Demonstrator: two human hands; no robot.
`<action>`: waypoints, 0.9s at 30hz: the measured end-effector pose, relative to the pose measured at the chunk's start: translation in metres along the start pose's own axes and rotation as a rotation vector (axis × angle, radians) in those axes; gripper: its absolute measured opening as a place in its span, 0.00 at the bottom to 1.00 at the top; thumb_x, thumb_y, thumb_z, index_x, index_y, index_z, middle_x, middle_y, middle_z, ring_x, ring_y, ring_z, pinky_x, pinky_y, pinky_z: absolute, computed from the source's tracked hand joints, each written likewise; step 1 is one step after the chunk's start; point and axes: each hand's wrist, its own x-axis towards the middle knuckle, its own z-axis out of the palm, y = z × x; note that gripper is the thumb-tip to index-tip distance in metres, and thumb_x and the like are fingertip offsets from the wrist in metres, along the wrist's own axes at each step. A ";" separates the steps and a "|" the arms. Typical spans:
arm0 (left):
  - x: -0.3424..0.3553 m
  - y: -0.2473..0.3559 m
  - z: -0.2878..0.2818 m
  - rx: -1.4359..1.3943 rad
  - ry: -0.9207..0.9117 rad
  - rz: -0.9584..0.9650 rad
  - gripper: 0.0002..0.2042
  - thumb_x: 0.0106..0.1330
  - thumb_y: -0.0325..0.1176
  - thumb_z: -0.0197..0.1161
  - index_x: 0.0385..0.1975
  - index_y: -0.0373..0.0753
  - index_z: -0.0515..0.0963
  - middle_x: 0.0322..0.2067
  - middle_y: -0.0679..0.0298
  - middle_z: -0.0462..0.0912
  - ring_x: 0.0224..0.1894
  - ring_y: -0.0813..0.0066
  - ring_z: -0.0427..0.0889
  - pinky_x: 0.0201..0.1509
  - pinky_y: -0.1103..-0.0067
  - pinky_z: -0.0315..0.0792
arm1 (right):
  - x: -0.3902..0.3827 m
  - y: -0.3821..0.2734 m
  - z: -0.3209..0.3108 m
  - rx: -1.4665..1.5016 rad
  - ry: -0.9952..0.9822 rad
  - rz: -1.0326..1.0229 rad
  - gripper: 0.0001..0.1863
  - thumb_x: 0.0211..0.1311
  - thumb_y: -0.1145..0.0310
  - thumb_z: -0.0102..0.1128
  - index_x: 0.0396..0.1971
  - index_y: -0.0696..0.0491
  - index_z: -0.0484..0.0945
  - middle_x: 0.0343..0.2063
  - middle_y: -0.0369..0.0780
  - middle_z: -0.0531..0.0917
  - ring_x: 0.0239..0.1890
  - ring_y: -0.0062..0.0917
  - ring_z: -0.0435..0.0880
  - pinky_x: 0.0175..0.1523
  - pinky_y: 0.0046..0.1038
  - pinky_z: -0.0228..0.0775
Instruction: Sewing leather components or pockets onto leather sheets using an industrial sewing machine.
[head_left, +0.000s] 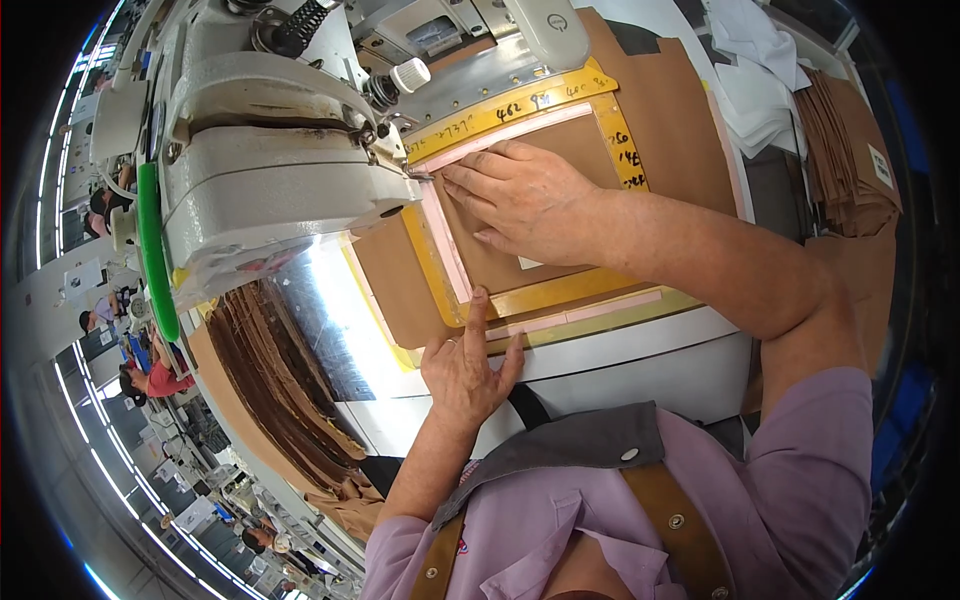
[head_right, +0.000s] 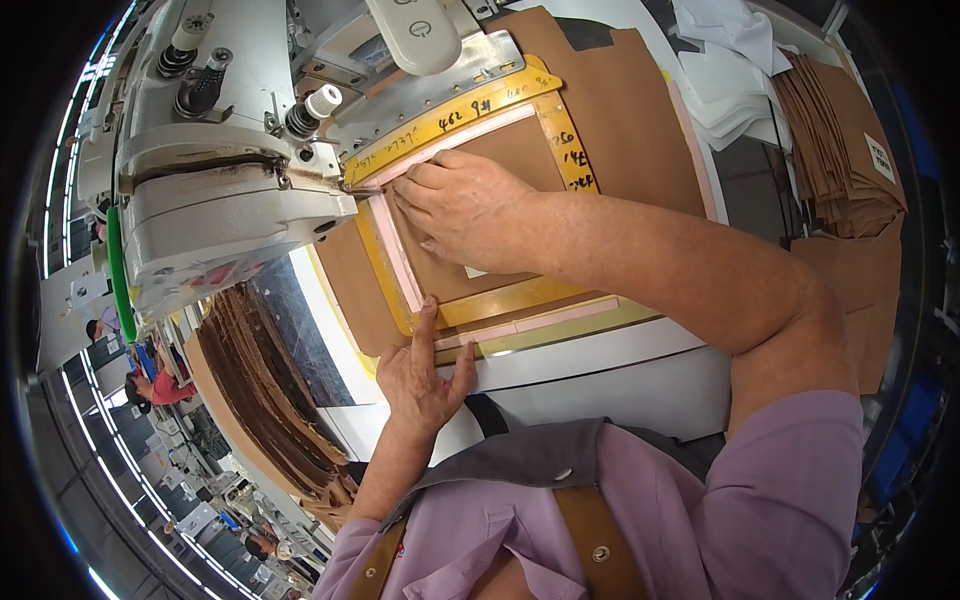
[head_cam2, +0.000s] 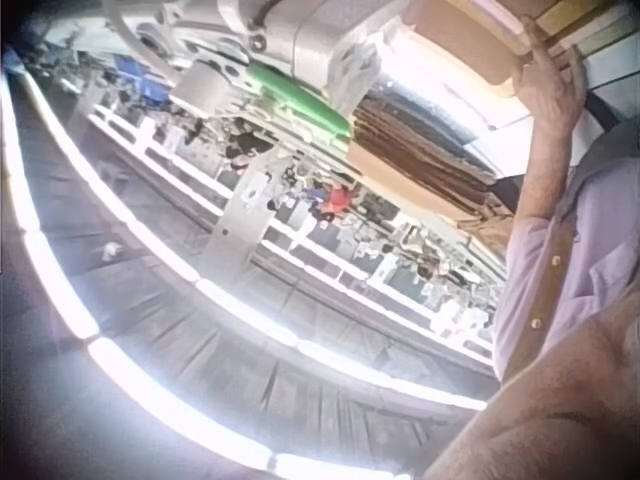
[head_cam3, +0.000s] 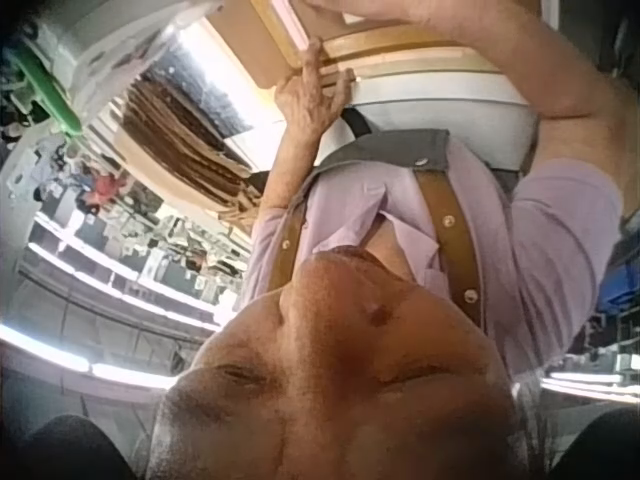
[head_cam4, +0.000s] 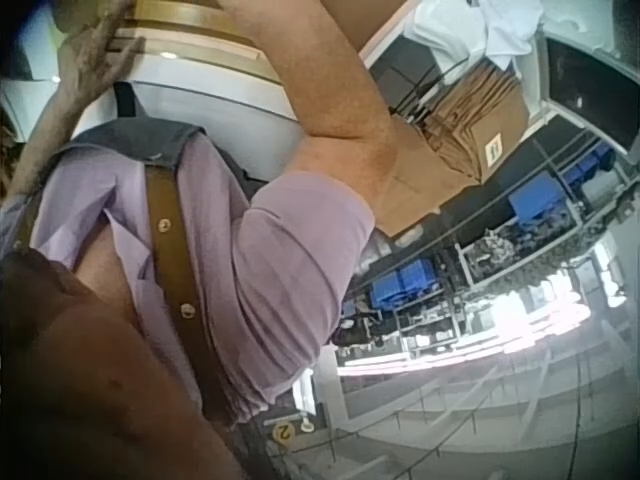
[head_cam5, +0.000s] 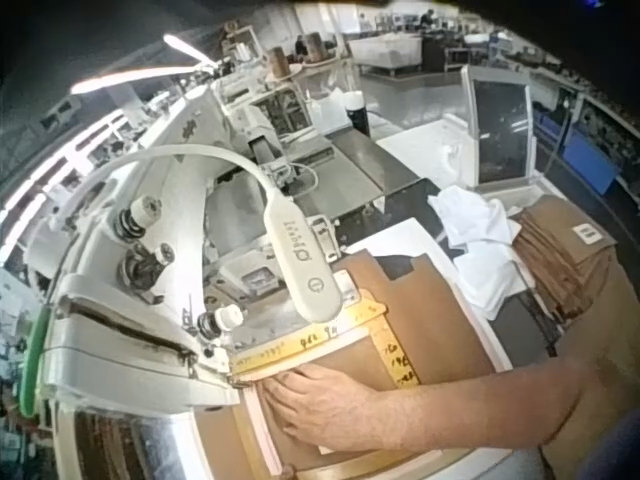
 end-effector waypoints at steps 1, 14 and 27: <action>-0.001 0.000 -0.001 -0.009 0.012 0.012 0.36 0.58 0.37 0.72 0.66 0.27 0.70 0.30 0.56 0.88 0.25 0.63 0.86 0.38 0.73 0.75 | -0.001 -0.002 0.001 0.022 0.027 0.008 0.29 0.66 0.54 0.61 0.59 0.60 0.78 0.62 0.43 0.77 0.69 0.31 0.70 0.75 0.35 0.56; 0.086 -0.021 -0.001 -0.008 0.155 0.136 0.28 0.58 0.34 0.71 0.58 0.31 0.73 0.60 0.47 0.75 0.62 0.46 0.74 0.68 0.58 0.67 | -0.007 -0.006 -0.005 0.052 0.066 0.037 0.32 0.61 0.58 0.66 0.62 0.60 0.76 0.65 0.44 0.75 0.70 0.33 0.69 0.77 0.34 0.55; 0.101 -0.026 -0.007 0.195 0.036 0.152 0.32 0.61 0.45 0.66 0.65 0.39 0.71 0.68 0.50 0.68 0.68 0.55 0.71 0.72 0.55 0.57 | -0.070 -0.004 -0.038 -0.003 0.105 0.388 0.34 0.58 0.51 0.69 0.58 0.59 0.78 0.59 0.46 0.78 0.66 0.41 0.71 0.72 0.47 0.57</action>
